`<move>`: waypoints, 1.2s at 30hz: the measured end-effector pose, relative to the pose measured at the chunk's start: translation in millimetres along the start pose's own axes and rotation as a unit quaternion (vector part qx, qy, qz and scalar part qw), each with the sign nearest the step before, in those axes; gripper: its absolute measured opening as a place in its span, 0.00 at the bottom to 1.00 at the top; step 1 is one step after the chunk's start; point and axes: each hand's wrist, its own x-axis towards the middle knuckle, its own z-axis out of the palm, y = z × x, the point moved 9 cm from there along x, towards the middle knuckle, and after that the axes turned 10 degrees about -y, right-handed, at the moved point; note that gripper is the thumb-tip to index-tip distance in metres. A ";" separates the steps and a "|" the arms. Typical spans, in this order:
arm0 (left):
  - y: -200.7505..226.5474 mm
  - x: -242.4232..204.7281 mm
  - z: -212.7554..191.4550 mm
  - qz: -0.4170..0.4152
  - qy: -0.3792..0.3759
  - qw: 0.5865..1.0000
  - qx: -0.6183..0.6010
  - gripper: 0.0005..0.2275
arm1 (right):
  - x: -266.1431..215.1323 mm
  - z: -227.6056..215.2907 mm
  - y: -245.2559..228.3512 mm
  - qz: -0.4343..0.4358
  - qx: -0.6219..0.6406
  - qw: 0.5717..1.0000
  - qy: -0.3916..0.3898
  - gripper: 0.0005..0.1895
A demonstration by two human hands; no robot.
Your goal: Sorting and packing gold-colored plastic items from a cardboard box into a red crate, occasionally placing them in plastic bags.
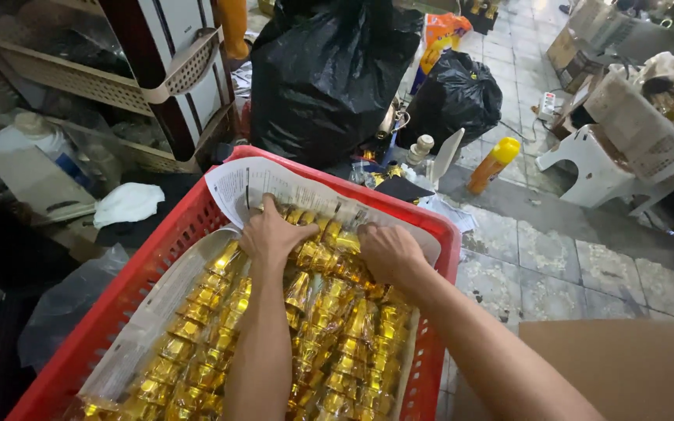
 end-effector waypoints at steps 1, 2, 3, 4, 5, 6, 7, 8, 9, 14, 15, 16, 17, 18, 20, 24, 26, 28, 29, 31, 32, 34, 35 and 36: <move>3.1 -4.6 -3.6 0.000 -0.001 1.000 0.000 0.53 | -4.4 -2.6 1.9 0.000 0.000 1.000 -0.001 0.20; 7.8 -9.3 -7.6 0.008 0.001 1.000 -0.004 0.52 | -9.6 -8.9 6.7 0.007 0.040 0.999 0.020 0.24; 12.3 -13.9 -12.9 0.016 0.003 1.000 -0.008 0.51 | -14.2 -16.2 11.7 0.012 0.080 0.996 0.040 0.29; 15.0 -18.2 -17.1 0.015 0.003 1.000 -0.009 0.51 | -23.2 -25.7 10.9 0.011 0.080 0.996 0.040 0.29; 18.7 -22.7 -22.5 0.014 0.011 1.000 -0.010 0.51 | -33.3 -37.8 11.5 0.014 0.074 0.996 0.056 0.31; 22.5 -27.2 -27.8 0.014 0.018 1.000 -0.011 0.52 | -43.5 -49.8 12.1 0.017 0.068 0.995 0.072 0.34; 19.4 -25.1 -25.1 0.014 0.018 1.000 -0.011 0.52 | -39.1 -42.8 13.4 0.017 0.068 0.995 0.072 0.34; 17.1 -23.2 -23.3 0.020 0.024 0.999 -0.021 0.49 | -35.1 -36.8 16.4 0.026 0.069 0.994 0.079 0.33; 14.9 -21.7 -20.7 0.027 0.029 0.999 -0.031 0.46 | -31.9 -30.1 19.4 0.035 0.070 0.993 0.087 0.32; 10.7 -17.4 -22.2 0.061 0.057 0.996 -0.039 0.45 | -40.8 -40.8 17.9 0.048 0.104 0.991 0.064 0.31; 15.9 -23.0 -25.5 0.080 0.063 0.994 -0.029 0.46 | -46.3 -46.6 16.5 0.047 0.119 0.990 0.054 0.31; 18.1 -24.3 -26.0 0.078 0.063 0.995 -0.029 0.46 | -45.2 -44.3 18.1 0.046 0.118 0.990 0.053 0.31; 23.2 -27.0 -27.8 0.093 0.073 0.993 -0.012 0.48 | -44.8 -43.6 18.9 0.045 0.110 0.991 0.064 0.31; 28.5 -29.8 -29.6 0.107 0.083 0.991 0.005 0.49 | -44.4 -43.0 19.9 0.043 0.102 0.991 0.074 0.31; 35.5 -30.3 -30.8 0.115 0.089 0.989 0.017 0.48 | -43.9 -40.1 19.9 0.050 0.092 0.991 0.078 0.31; 39.8 -33.2 -30.5 0.126 0.117 0.985 0.021 0.47 | -34.5 -24.6 22.6 0.055 0.090 0.989 0.103 0.31; 35.5 -27.4 -25.4 0.132 0.116 0.984 0.008 0.46 | -39.4 -28.6 21.2 0.054 0.097 0.989 0.100 0.30; 33.5 -24.7 -24.3 0.139 0.118 0.983 -0.008 0.45 | -44.7 -34.7 21.8 0.054 0.101 0.988 0.100 0.30; 32.6 -24.6 -24.7 0.142 0.115 0.983 -0.022 0.44 | -47.2 -37.7 21.5 0.050 0.103 0.989 0.098 0.31; 27.8 -20.7 -21.1 0.144 0.113 0.982 -0.036 0.43 | -48.1 -39.5 20.9 0.044 0.105 0.989 0.095 0.31; 25.2 -19.1 -20.8 0.160 0.130 0.976 -0.067 0.42 | -46.6 -38.3 21.3 0.044 0.103 0.989 0.095 0.32; 22.6 -13.1 -14.6 0.177 0.147 0.968 -0.098 0.41 | -48.2 -39.6 22.9 0.045 0.102 0.989 0.094 0.32; 19.9 -9.8 -12.0 0.173 0.164 0.964 -0.117 0.40 | -51.0 -41.7 24.8 0.050 0.116 0.988 0.093 0.30; 17.1 -6.7 -9.1 0.169 0.181 0.959 -0.135 0.39 | -53.7 -43.7 26.8 0.054 0.130 0.986 0.093 0.28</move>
